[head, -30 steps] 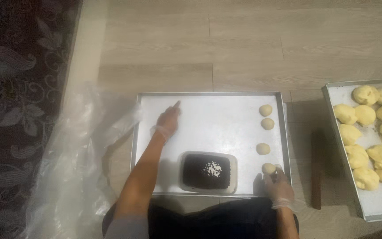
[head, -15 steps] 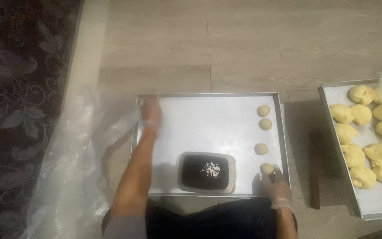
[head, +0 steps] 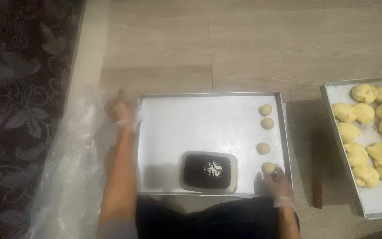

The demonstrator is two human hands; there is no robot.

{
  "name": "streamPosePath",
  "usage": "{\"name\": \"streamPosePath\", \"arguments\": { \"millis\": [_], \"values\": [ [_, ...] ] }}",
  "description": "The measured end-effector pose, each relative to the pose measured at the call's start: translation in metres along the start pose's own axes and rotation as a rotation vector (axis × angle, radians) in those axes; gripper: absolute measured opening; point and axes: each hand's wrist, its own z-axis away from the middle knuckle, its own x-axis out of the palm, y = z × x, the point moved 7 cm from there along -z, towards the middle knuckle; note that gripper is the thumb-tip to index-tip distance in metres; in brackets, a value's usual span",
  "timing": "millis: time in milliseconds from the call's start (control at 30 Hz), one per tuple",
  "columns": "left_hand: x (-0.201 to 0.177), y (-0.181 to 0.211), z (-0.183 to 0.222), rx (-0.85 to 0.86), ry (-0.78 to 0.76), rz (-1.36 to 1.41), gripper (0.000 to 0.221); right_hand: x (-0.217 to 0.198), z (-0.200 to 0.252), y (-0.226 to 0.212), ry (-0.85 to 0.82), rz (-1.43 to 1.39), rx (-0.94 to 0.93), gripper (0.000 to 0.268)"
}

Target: The person prepares bread dough by filling it with a dark substance and rolling it into balls. The person takes balls of dough from a tray, adds a dark filling from a container, rolls the dough into a ball by hand, and places the finished dough balls onto a baking sheet.

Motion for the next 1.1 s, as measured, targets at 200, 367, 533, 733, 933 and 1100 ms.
{"name": "streamPosePath", "arguments": {
  "millis": [200, 367, 533, 733, 933, 1100],
  "values": [
    [0.042, 0.081, 0.019, 0.414, -0.102, 0.257, 0.086, -0.008, 0.015, -0.011, -0.029, -0.082, 0.087, 0.064],
    [0.034, 0.078, 0.034, 0.135, -0.140, 0.474, 0.026, -0.008, -0.020, 0.038, 0.500, -0.282, -0.133, 0.084],
    [-0.082, -0.005, 0.034, -0.505, 0.211, 0.990, 0.017, -0.023, 0.019, 0.017, 0.478, -0.622, -0.073, 0.065],
    [-0.216, -0.073, 0.070, -0.595, -0.263, 0.641, 0.107, -0.039, 0.048, 0.001, 0.614, -0.533, -0.219, 0.042],
    [-0.217, -0.082, 0.137, -0.796, 0.055, 2.849, 0.085, -0.002, 0.099, -0.058, 0.440, -0.517, -0.419, 0.026],
    [-0.249, -0.022, 0.154, -0.778, 0.131, 2.751, 0.094, 0.035, 0.276, -0.212, -0.186, -0.477, -0.985, 0.093]
  ]
}}
